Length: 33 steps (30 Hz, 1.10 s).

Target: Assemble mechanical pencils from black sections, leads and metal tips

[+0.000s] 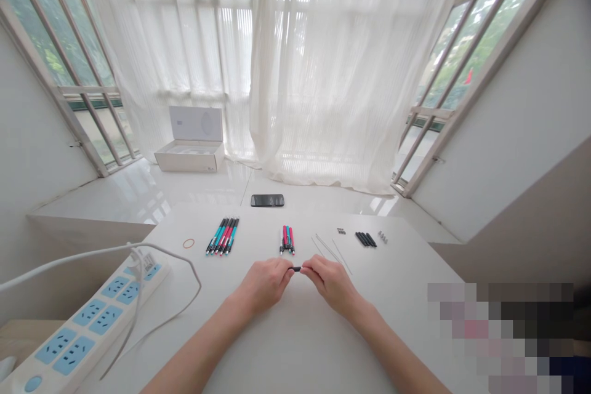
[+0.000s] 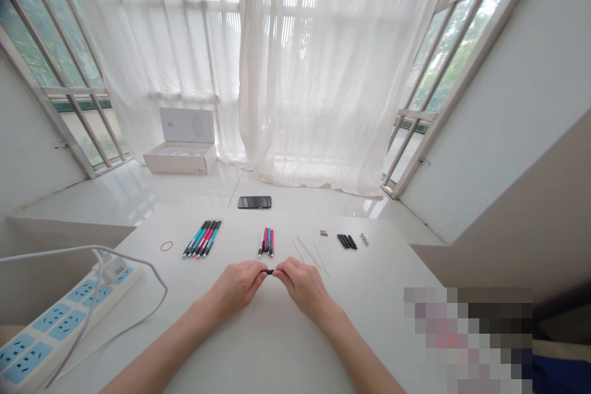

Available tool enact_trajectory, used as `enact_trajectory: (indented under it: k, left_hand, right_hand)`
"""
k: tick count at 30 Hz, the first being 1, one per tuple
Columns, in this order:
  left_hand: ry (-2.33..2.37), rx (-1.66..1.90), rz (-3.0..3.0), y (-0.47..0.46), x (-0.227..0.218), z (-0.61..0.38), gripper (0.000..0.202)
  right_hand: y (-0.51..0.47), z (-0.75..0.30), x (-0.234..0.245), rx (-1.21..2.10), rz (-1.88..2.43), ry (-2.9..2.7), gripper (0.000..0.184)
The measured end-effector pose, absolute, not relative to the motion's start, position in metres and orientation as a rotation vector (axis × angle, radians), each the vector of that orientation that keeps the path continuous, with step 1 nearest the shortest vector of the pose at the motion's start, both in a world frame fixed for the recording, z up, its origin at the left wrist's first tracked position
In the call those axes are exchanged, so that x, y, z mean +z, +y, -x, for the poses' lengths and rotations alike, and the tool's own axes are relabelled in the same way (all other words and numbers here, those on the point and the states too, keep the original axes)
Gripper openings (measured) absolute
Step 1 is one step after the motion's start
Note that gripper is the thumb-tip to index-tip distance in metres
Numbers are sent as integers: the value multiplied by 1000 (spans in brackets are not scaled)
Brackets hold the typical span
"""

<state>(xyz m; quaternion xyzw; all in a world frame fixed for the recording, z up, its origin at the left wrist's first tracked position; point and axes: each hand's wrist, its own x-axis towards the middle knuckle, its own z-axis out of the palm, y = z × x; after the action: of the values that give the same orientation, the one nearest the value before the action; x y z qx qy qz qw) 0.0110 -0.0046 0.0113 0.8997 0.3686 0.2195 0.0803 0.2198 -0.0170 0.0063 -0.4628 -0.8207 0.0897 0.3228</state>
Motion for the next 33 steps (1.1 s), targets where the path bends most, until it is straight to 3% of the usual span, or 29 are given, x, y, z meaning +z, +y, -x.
enact_trajectory:
  k: [5,11,19,25,33]
  left_hand:
    - [1077,757,-2692,-4,9,-13,20]
    - [1107,763,-2686,-3,9,-11,21]
    - [1042,785,-2757,-1,10,-11,20]
    - [1118,700,-2725,-4,11,-12,21]
    - [1107,716,-2753,-2,11,-12,22]
  right_hand:
    - [-18,-218,7,129,1295,-2179,40]
    - [-20,-218,10,142,1223,-2244,24]
    - [-19,-218,8,132,1276,-2216,40]
    - [-21,-216,11,119,1249,-2264,33]
    - [-16,-226,12,-3,1314,-2162,40]
